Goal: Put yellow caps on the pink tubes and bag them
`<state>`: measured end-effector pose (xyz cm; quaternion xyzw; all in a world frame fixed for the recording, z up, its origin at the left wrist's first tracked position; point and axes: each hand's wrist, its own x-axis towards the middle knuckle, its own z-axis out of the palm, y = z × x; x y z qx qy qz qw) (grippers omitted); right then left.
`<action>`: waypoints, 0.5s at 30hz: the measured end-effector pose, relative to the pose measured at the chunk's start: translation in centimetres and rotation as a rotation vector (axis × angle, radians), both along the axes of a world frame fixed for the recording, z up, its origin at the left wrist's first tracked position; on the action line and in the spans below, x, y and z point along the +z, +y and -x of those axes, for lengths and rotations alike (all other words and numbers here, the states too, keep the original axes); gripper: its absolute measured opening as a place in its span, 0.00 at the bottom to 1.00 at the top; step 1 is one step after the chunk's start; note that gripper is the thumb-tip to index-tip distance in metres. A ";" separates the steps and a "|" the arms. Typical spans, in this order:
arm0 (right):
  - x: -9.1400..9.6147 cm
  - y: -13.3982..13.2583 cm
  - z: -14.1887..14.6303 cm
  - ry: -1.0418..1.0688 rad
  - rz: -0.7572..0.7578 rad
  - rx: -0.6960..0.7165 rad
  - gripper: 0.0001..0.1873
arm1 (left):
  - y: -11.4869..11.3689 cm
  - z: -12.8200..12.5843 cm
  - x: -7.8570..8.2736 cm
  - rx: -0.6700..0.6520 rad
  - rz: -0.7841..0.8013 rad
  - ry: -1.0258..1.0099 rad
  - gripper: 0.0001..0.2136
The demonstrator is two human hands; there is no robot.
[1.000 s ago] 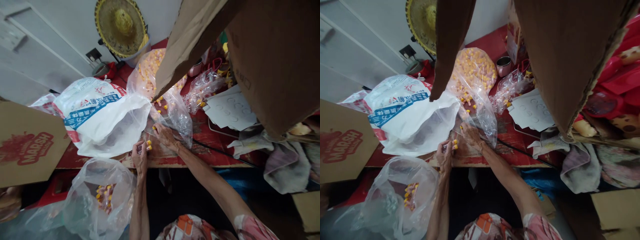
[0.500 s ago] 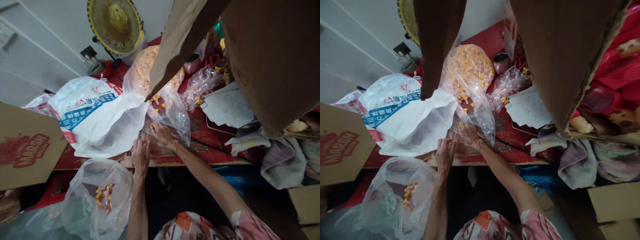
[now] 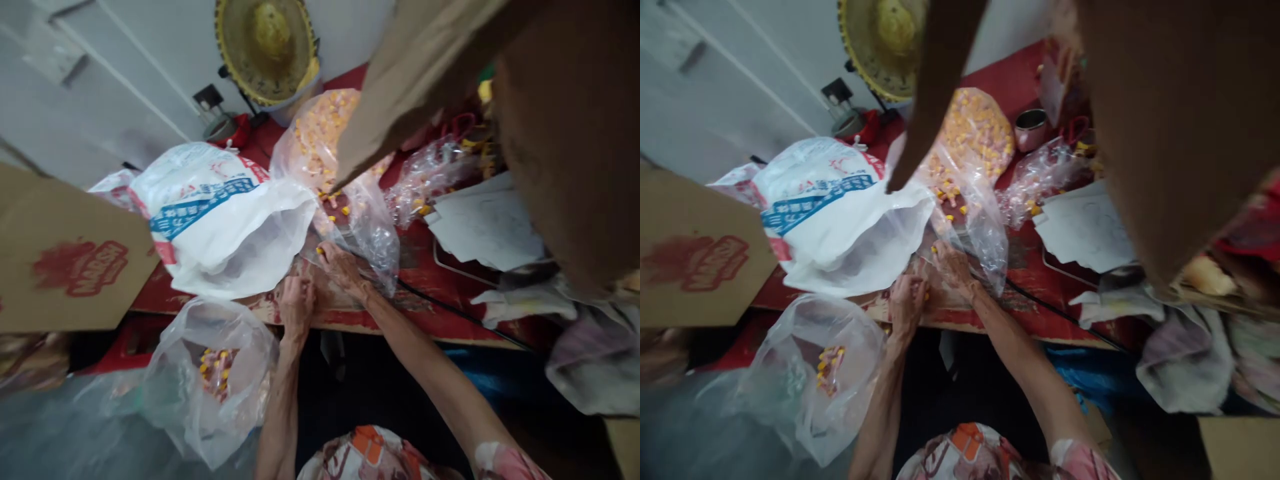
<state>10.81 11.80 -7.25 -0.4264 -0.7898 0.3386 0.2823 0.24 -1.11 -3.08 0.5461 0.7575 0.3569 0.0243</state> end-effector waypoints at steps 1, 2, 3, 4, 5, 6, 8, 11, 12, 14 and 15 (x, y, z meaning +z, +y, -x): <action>0.0 0.0 0.0 -0.006 -0.003 0.001 0.13 | 0.0 -0.4 0.2 -0.021 -0.001 0.062 0.09; -0.2 0.0 -0.1 -0.009 -0.013 0.000 0.13 | -0.1 -0.8 0.3 -0.029 -0.013 0.104 0.08; -0.3 0.0 -0.2 -0.002 -0.033 0.001 0.13 | -0.1 -1.2 0.4 -0.025 -0.029 0.131 0.08; -0.6 0.1 -0.3 0.008 -0.058 0.001 0.14 | 0.0 -1.5 0.3 -0.014 -0.047 0.144 0.07; -0.8 0.2 -0.3 0.015 -0.082 -0.005 0.14 | 0.1 -1.6 0.1 -0.005 -0.056 0.146 0.07; -1.1 0.2 -0.4 0.015 -0.103 -0.011 0.14 | 0.2 -1.7 -0.2 0.002 -0.055 0.136 0.06; -1.5 0.3 -0.5 0.006 -0.135 -0.019 0.16 | 0.2 -1.7 -0.9 -0.008 -0.033 0.065 0.06; -1.8 0.2 -0.6 -0.008 -0.169 -0.039 0.17 | -0.6 -1.7 -1.1 -0.024 -0.072 -0.109 0.08; -1.9 0.1 -0.6 -0.013 -0.178 -0.046 0.17 | -1.2 -1.7 -0.7 -0.005 -0.115 -0.158 0.08; -2.0 0.0 -0.7 -0.022 -0.194 -0.057 0.17 | -3.0 -1.7 0.6 0.098 -0.231 -0.207 0.10; -2.0 0.0 -0.7 -0.027 -0.201 -0.059 0.18 | -4.1 -1.5 1.5 0.175 -0.297 -0.203 0.10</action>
